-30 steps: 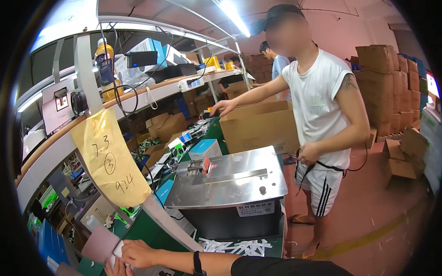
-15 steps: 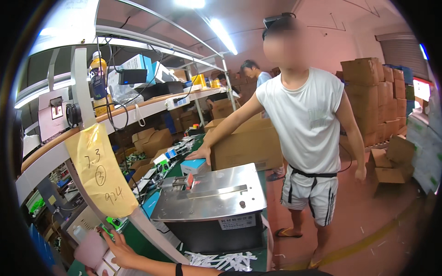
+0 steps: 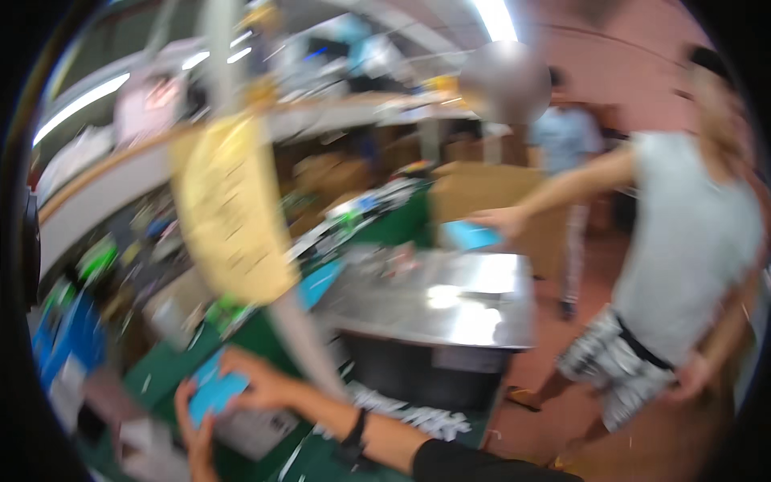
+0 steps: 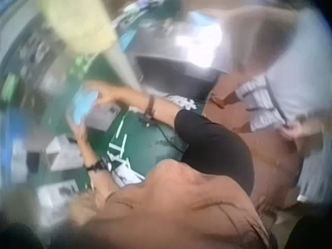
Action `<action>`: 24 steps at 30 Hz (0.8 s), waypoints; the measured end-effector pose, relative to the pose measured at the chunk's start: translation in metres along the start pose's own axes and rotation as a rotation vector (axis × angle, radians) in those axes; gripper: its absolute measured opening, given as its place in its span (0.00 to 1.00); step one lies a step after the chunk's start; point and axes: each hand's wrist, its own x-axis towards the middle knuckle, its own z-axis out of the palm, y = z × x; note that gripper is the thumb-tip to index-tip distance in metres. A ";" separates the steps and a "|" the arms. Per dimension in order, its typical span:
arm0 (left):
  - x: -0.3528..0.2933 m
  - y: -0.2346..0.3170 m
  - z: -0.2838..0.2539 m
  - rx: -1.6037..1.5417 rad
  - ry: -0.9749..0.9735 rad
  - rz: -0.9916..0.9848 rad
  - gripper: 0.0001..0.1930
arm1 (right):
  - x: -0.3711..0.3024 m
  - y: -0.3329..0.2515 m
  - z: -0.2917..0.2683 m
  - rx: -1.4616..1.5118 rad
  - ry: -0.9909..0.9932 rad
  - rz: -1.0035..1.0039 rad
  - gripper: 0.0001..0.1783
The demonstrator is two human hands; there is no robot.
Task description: Pack small electronic devices and instruction manuals into retail boxes on a production line.
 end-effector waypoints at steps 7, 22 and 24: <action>0.021 0.045 0.008 0.071 0.046 -0.067 0.39 | 0.015 -0.016 -0.019 -0.110 0.028 0.159 0.27; 0.007 0.023 0.050 0.409 0.116 0.391 0.24 | -0.033 0.065 -0.042 0.208 0.101 0.284 0.20; 0.009 0.022 0.056 0.360 0.141 0.350 0.27 | -0.052 0.103 -0.052 0.241 0.167 0.401 0.19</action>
